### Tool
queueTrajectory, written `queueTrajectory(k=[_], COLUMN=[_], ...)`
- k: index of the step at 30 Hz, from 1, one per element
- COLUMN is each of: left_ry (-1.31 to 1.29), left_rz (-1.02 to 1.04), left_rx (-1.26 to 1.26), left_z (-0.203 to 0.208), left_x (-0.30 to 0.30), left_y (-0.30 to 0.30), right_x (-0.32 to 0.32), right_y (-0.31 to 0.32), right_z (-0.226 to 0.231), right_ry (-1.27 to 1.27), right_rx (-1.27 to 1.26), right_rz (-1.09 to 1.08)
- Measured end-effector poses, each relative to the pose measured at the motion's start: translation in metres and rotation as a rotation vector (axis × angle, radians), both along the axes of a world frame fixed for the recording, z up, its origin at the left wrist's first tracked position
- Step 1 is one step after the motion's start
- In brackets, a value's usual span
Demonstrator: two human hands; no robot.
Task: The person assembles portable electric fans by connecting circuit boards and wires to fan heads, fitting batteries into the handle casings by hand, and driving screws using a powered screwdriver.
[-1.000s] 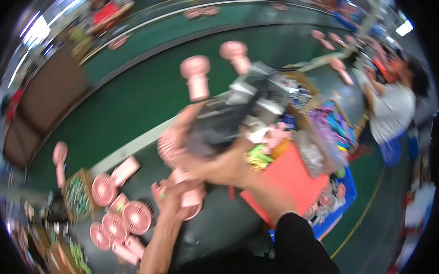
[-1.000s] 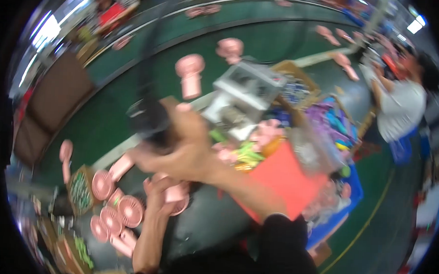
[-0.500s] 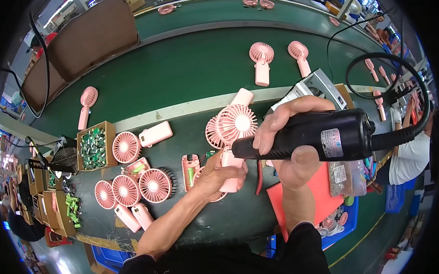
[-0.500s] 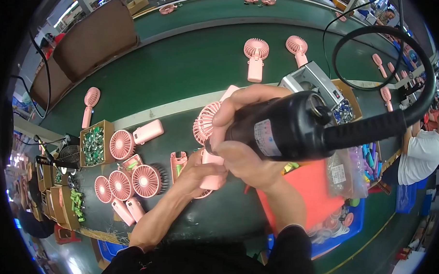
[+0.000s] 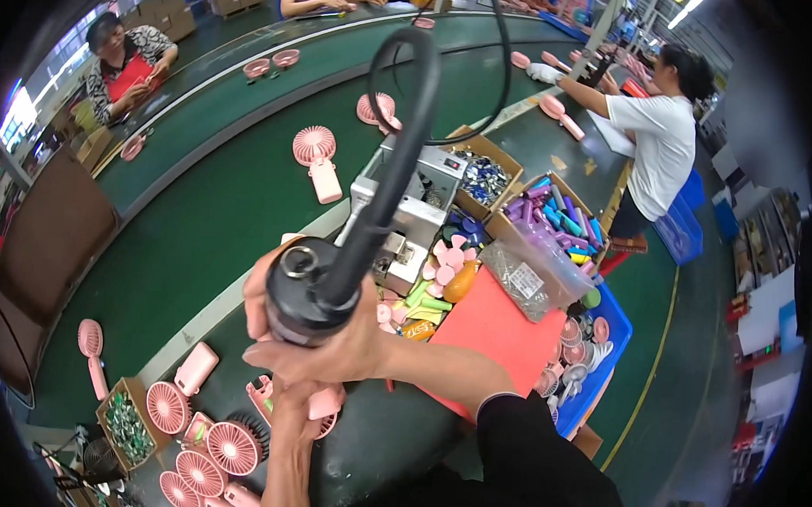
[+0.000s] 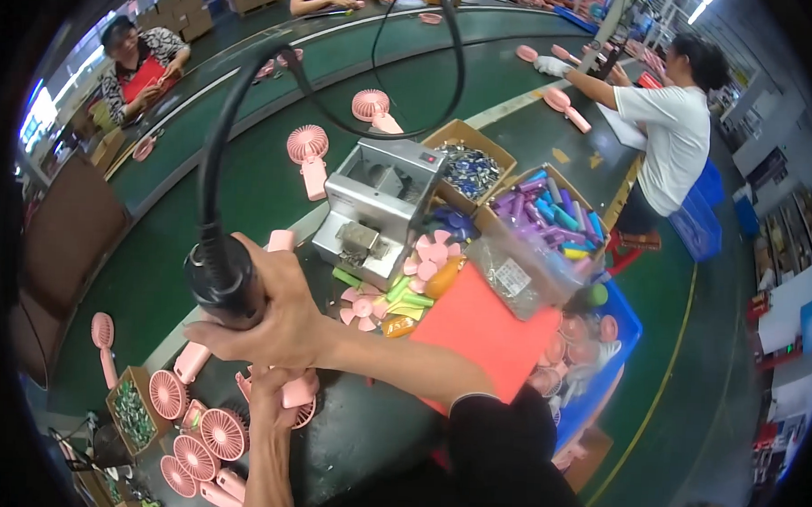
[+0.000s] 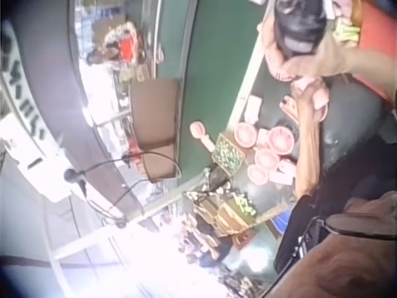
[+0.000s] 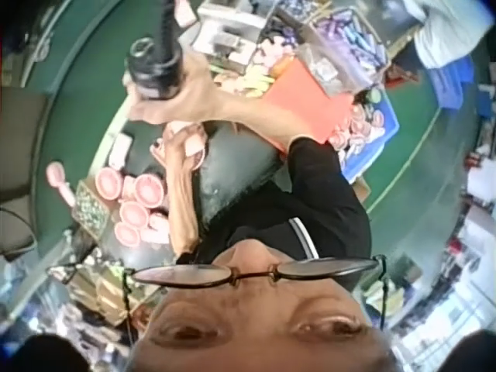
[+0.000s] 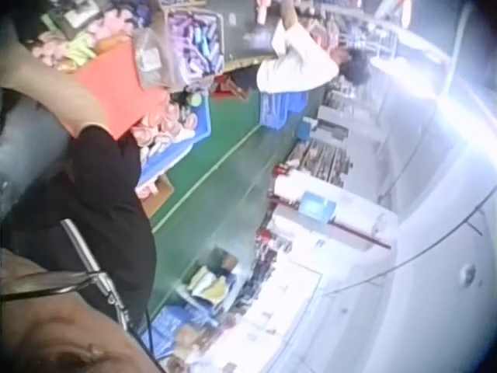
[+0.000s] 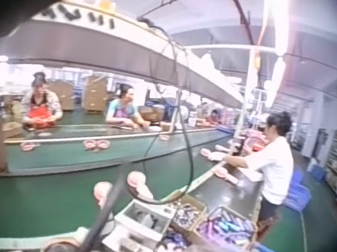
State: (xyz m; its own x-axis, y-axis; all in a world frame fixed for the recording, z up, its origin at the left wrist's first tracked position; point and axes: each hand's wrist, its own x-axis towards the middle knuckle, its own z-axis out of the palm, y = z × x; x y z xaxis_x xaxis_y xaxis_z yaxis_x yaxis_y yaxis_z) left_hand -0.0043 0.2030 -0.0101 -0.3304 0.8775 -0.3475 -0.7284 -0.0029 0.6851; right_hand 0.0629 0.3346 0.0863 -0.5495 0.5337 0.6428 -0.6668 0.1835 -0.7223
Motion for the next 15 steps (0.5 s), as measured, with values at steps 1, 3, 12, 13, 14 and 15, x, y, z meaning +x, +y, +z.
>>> queueTrajectory(k=[1,3,12,13,14,15], left_ry=[0.032,0.023,-0.029,-0.046,-0.063,-0.058], left_rz=[-0.046,-0.065,0.014,0.003,-0.008,-0.011], left_rx=[0.005,0.004,-0.024,-0.033,-0.043,-0.041], left_z=[0.004,0.006,0.005,0.009,0.012,0.01], left_x=[0.003,0.006,0.006,0.006,0.007,0.006], left_y=[0.003,0.007,0.007,0.007,0.008,0.008], right_x=[0.004,0.008,0.003,0.005,0.004,0.003], right_y=[0.001,0.002,-0.001,-0.001,0.001,0.001], right_z=[0.003,0.005,0.008,0.009,0.007,0.006], right_ry=[-0.013,-0.051,-0.022,-0.088,-0.048,-0.044], right_rx=[-0.017,0.007,0.155,0.15,0.247,0.249], right_rz=[-0.015,-0.048,-0.255,-0.244,-0.363,-0.366])
